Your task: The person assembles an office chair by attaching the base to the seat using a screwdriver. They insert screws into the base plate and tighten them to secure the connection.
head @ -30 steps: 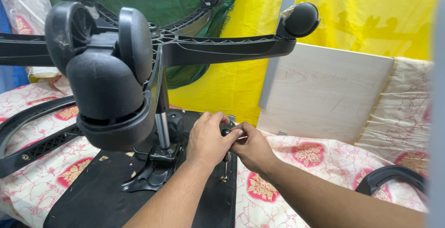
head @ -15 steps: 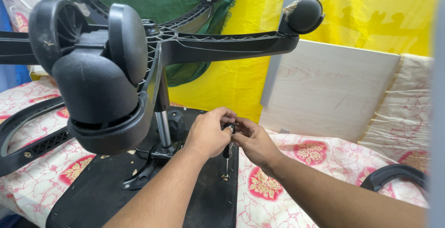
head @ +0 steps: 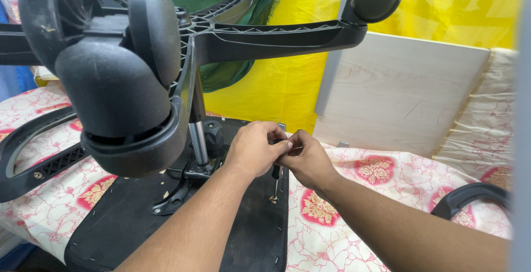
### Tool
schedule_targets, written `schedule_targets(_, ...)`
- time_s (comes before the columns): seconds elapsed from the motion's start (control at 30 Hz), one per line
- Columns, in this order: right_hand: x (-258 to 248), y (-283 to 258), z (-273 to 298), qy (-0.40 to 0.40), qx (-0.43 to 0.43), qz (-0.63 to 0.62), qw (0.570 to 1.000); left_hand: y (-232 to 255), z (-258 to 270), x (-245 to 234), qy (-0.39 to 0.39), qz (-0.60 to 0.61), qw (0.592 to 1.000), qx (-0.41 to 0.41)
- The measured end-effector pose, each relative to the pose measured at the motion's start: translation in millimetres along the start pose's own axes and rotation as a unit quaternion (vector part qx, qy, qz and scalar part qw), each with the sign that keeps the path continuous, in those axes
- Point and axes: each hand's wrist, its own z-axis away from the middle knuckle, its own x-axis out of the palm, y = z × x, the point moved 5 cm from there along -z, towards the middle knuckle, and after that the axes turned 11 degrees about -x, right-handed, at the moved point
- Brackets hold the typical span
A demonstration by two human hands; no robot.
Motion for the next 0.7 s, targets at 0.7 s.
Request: schedule_targets(0.7,22,19,-9,0.006,-0.022,-0.043,0.999,-14,-13,4,-0.023,-0.016,0.999,-0.017)
